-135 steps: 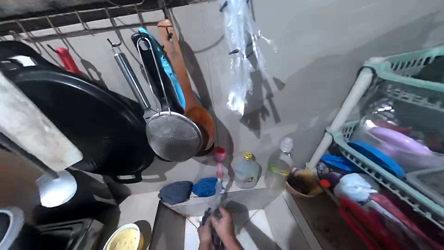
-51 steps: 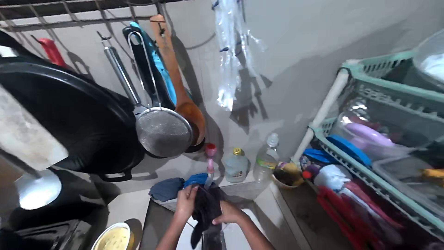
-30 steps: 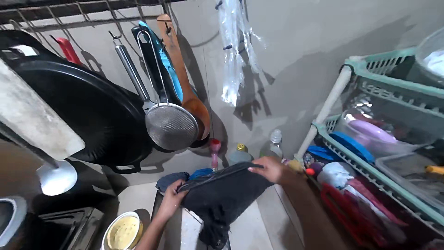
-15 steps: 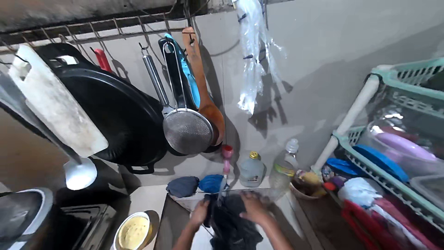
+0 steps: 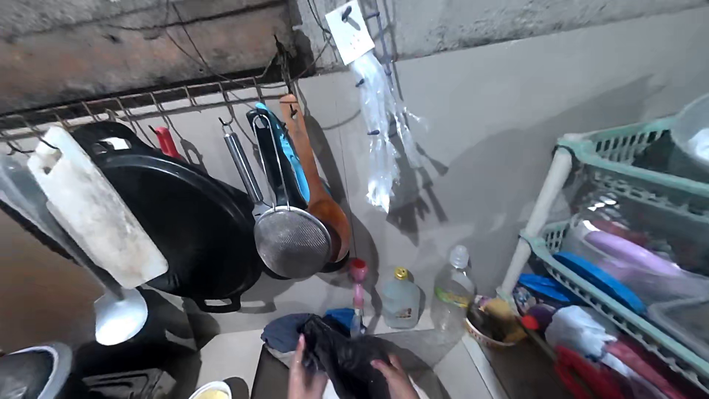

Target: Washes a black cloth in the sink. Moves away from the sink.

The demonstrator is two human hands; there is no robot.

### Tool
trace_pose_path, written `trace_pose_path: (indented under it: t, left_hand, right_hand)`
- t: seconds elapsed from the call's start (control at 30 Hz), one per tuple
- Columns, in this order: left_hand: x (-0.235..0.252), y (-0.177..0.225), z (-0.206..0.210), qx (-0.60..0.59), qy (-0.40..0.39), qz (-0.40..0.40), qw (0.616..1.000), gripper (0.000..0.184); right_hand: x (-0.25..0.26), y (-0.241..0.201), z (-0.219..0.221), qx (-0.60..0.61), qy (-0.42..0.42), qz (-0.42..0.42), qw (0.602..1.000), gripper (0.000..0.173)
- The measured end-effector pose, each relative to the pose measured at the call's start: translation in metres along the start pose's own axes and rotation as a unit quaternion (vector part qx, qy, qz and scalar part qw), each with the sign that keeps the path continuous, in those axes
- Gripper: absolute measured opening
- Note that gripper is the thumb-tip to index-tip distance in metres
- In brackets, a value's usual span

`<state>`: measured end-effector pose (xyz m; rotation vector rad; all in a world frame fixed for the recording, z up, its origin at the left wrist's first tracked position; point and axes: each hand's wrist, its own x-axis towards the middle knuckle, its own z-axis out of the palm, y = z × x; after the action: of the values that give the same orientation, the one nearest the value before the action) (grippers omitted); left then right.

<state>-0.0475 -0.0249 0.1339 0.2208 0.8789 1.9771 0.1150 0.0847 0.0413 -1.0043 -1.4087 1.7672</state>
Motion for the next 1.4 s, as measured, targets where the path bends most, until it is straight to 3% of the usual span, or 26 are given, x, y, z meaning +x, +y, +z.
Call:
trace_pose_path:
  t: [0.07, 0.13, 0.17, 0.2, 0.23, 0.27, 0.3, 0.33, 0.37, 0.4, 0.5, 0.6, 0.63, 0.7, 0.77, 0.83, 0.93, 1.0, 1.07, 1.1, 1.13, 1.2, 1.3, 1.4]
  left_hand:
    - [0.014, -0.038, -0.018, 0.044, 0.017, -0.036, 0.998, 0.048]
    - [0.024, -0.062, -0.025, 0.058, -0.016, -0.026, 0.998, 0.053]
    - [0.014, -0.055, -0.004, 0.078, 0.027, -0.019, 0.996, 0.052]
    - [-0.006, -0.033, 0.033, 0.122, 0.116, -0.045, 0.985, 0.048]
    - [-0.024, -0.007, 0.075, 0.163, 0.227, -0.098, 0.955, 0.04]
    - [-0.032, 0.007, 0.094, 0.169, 0.265, -0.123, 0.941, 0.037]
    - [-0.03, 0.005, 0.09, 0.203, 0.257, -0.114, 0.938, 0.036]
    - [-0.021, -0.016, 0.064, 0.257, 0.211, -0.054, 0.942, 0.035]
    - [-0.002, -0.053, 0.019, 0.301, 0.134, 0.081, 0.941, 0.037]
    - [0.011, -0.067, 0.005, 0.289, 0.142, 0.069, 0.944, 0.038]
    - [0.015, -0.059, 0.021, 0.257, 0.199, -0.031, 0.945, 0.044]
    - [0.028, -0.066, 0.019, 0.184, 0.205, -0.026, 0.961, 0.056]
    - [0.038, -0.074, 0.011, 0.149, 0.213, -0.015, 0.965, 0.057]
    - [0.056, -0.092, -0.013, 0.11, 0.216, 0.004, 0.97, 0.056]
    - [0.055, -0.09, -0.012, 0.149, 0.226, 0.003, 0.963, 0.049]
    - [0.041, -0.076, 0.006, 0.22, 0.218, -0.016, 0.951, 0.041]
    - [0.02, -0.056, 0.017, 0.359, 0.111, -0.043, 0.926, 0.039]
    - [0.012, -0.04, 0.013, 0.503, -0.007, -0.024, 0.864, 0.051]
    - [0.013, -0.021, 0.005, 0.686, -0.06, -0.037, 0.724, 0.061]
    - [0.017, -0.013, 0.001, 0.745, -0.062, -0.07, 0.661, 0.057]
    - [0.022, -0.005, -0.002, 0.77, -0.063, -0.096, 0.627, 0.051]
    - [0.029, 0.012, 0.003, 0.76, -0.063, -0.1, 0.639, 0.042]
    - [0.018, 0.037, 0.029, 0.672, -0.038, -0.045, 0.738, 0.034]
    - [0.0, 0.05, 0.06, 0.579, -0.02, -0.003, 0.815, 0.021]
  right_hand:
    - [-0.005, -0.011, 0.037, 0.002, -0.055, -0.169, 0.984, 0.038]
    - [-0.013, -0.02, 0.073, -0.028, -0.068, -0.265, 0.961, 0.027]
    - [-0.018, -0.024, 0.087, -0.05, -0.055, -0.281, 0.957, 0.026]
    - [-0.02, -0.026, 0.096, -0.075, -0.029, -0.287, 0.954, 0.024]
    - [-0.02, -0.028, 0.101, -0.106, 0.007, -0.282, 0.954, 0.022]
    - [-0.018, -0.032, 0.105, -0.142, 0.047, -0.268, 0.952, 0.023]
    - [-0.013, -0.035, 0.107, -0.178, 0.083, -0.246, 0.949, 0.024]
    - [-0.006, -0.037, 0.107, -0.204, 0.11, -0.214, 0.949, 0.024]
    - [0.006, -0.038, 0.104, -0.213, 0.127, -0.173, 0.953, 0.024]
    - [0.019, -0.036, 0.098, -0.212, 0.141, -0.142, 0.957, 0.023]
    - [0.045, -0.026, 0.084, -0.184, 0.158, -0.122, 0.962, 0.034]
    - [0.024, -0.034, 0.09, -0.12, 0.099, -0.111, 0.982, 0.057]
    - [0.013, -0.039, 0.096, -0.115, 0.091, -0.114, 0.983, 0.058]
    - [-0.004, -0.045, 0.108, -0.144, 0.102, -0.145, 0.974, 0.044]
    - [-0.002, -0.043, 0.11, -0.183, 0.114, -0.167, 0.962, 0.033]
    - [0.012, -0.045, 0.1, -0.211, 0.109, -0.136, 0.962, 0.029]
    - [0.042, -0.052, 0.073, -0.257, 0.08, -0.035, 0.962, 0.038]
    - [0.054, -0.059, 0.056, -0.298, 0.06, -0.013, 0.953, 0.04]
    - [0.054, -0.067, 0.041, -0.312, 0.042, -0.024, 0.949, 0.034]
    - [0.051, -0.071, 0.036, -0.316, 0.018, -0.029, 0.948, 0.033]
    - [0.047, -0.072, 0.032, -0.313, -0.013, -0.037, 0.949, 0.035]
    - [0.044, -0.067, 0.024, -0.282, -0.078, -0.073, 0.954, 0.039]
    - [0.04, -0.032, 0.019, -0.24, -0.149, -0.115, 0.952, 0.051]
    - [0.029, 0.0, 0.031, -0.325, -0.181, 0.024, 0.928, 0.064]
